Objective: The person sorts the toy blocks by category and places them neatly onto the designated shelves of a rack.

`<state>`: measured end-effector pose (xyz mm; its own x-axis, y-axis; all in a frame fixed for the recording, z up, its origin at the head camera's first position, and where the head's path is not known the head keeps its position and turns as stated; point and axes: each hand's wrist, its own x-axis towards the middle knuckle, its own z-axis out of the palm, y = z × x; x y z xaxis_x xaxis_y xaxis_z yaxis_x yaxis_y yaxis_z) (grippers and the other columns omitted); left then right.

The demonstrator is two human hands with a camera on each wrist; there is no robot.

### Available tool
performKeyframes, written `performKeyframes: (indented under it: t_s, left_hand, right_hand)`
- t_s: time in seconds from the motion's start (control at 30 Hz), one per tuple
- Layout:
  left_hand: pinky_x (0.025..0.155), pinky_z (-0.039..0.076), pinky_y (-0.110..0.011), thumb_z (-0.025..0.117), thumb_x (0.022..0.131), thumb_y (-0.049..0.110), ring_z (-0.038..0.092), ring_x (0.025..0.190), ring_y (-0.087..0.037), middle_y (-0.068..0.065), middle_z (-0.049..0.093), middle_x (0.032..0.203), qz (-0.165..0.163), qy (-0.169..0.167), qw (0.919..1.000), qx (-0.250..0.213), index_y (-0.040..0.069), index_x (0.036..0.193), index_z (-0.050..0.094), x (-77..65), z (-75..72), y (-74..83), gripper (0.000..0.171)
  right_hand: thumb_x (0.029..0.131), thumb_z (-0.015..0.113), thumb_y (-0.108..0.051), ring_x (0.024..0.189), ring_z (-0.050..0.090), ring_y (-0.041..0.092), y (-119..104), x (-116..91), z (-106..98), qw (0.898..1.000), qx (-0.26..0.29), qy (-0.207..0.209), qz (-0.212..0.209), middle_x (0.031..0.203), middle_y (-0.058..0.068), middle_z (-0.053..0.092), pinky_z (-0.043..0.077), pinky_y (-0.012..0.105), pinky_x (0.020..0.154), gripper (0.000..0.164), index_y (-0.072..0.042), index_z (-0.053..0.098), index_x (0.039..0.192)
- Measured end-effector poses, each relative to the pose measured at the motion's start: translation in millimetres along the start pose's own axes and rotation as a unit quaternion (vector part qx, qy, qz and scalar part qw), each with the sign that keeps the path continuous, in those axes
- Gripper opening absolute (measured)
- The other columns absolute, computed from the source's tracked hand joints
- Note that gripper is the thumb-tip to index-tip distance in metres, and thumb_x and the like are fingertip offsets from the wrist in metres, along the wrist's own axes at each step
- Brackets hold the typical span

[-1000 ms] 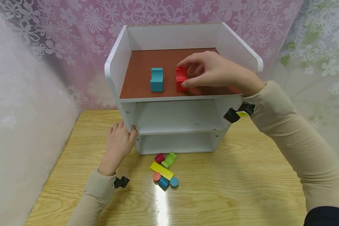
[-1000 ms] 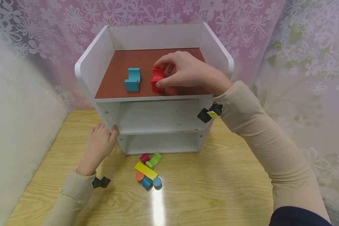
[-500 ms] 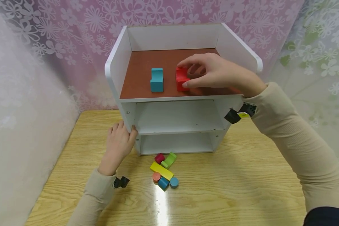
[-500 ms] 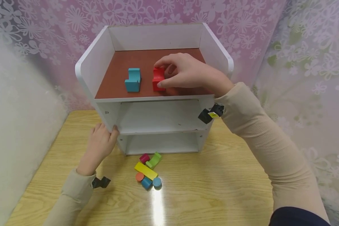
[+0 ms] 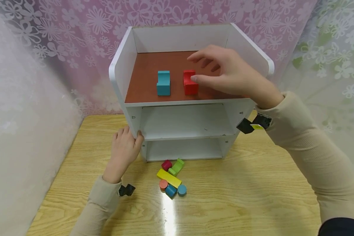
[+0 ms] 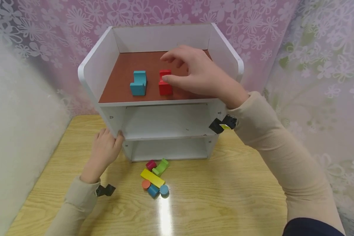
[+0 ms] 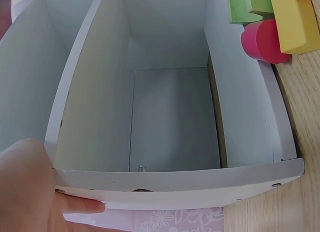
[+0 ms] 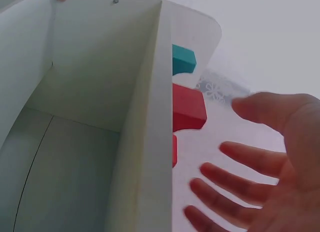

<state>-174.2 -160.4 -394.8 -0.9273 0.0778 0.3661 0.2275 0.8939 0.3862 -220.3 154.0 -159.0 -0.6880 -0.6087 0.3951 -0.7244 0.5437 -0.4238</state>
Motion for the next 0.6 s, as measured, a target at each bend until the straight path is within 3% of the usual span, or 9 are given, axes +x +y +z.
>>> performKeyframes:
  t_s: [0.2, 0.4, 0.6]
  left_hand:
    - [0.09, 0.038, -0.058, 0.032, 0.104, 0.036, 0.054, 0.101, -0.043, -0.018, 0.061, 0.105, -0.003, -0.002, 1.0, -0.004, 0.002, 0.123, 0.057, -0.4, 0.6, -1.1, 0.046]
    - [0.092, 0.037, -0.058, 0.032, 0.104, 0.037, 0.053, 0.104, -0.043, -0.019, 0.061, 0.11, -0.005, -0.005, 1.0, -0.005, 0.002, 0.128, 0.056, -1.3, 0.5, -1.4, 0.049]
    - [0.092, 0.037, -0.059, 0.031, 0.104, 0.037, 0.053, 0.105, -0.044, -0.019, 0.06, 0.11, -0.003, -0.007, 1.0, -0.005, 0.001, 0.128, 0.055, -1.1, 1.7, -2.0, 0.049]
  right_hand:
    - [0.087, 0.074, -0.014, 0.099, 0.058, 0.016, -6.2, -8.2, 7.6, 0.99, -0.018, 0.107, -0.094, 0.112, 0.003, 0.067, 0.045, 0.027, 0.085, 0.033, -0.006, 0.07, 0.119]
    - [0.085, 0.072, -0.005, 0.092, 0.059, 0.021, -18.6, -22.6, 15.9, 0.966, -0.018, 0.188, -0.178, 0.098, 0.01, 0.069, 0.044, 0.028, 0.084, 0.018, 0.0, 0.073, 0.102]
    - [0.084, 0.069, -0.007, 0.085, 0.06, 0.022, -30.7, -43.7, 25.6, 0.955, -0.009, 0.226, -0.192, 0.088, 0.011, 0.07, 0.043, 0.026, 0.081, 0.012, 0.001, 0.075, 0.091]
